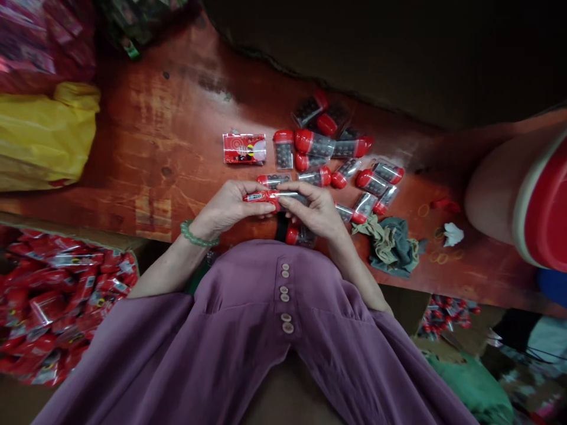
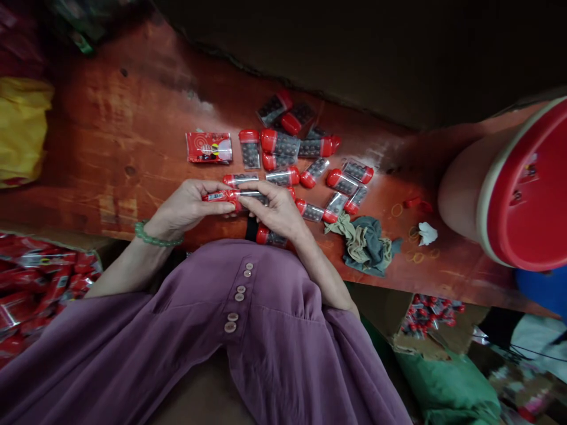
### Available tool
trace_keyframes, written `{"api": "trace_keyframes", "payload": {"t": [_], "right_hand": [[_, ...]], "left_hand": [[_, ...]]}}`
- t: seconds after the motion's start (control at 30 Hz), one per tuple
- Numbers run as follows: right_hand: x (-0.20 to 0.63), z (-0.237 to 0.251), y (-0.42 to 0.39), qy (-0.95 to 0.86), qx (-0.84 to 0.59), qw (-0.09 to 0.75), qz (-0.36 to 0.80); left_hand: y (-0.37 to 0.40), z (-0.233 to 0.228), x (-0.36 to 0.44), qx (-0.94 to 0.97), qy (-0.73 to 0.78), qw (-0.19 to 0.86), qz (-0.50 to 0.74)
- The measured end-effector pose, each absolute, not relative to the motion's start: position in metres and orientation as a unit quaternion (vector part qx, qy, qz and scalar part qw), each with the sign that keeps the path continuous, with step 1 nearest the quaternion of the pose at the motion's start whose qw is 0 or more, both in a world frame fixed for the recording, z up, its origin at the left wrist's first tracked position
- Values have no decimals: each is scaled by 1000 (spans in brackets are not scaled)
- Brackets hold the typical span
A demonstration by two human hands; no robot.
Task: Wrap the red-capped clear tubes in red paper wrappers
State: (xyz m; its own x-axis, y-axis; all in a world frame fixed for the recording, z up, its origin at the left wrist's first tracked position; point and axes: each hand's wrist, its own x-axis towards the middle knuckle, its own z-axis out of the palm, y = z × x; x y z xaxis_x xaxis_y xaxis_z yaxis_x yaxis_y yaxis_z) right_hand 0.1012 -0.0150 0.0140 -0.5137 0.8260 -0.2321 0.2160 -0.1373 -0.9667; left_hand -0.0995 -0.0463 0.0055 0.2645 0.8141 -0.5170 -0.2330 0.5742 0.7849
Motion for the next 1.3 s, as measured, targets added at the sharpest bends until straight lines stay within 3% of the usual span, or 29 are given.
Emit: {"api": "trace_keyframes", "payload": {"t": [0.13,0.43,0.63,0.97,1.3], "right_hand": [[95,16,-22,-712,-418,293,481],[90,10,-22,-507,-471,299,657],[83,6,-20,-489,-478,349,641],[93,14,-19,-548,-392,316,668],[81,14,-30,-512,-419,391,640]], "left_hand": [[-47,3,-94,276,486,744,364],[-41,13,-104,235,467,721,455],[-55,11,-80,171,436,707,530],[-40,11,-59,192,470,641,576],[-37,19,-61,228,463,582,629]]}}
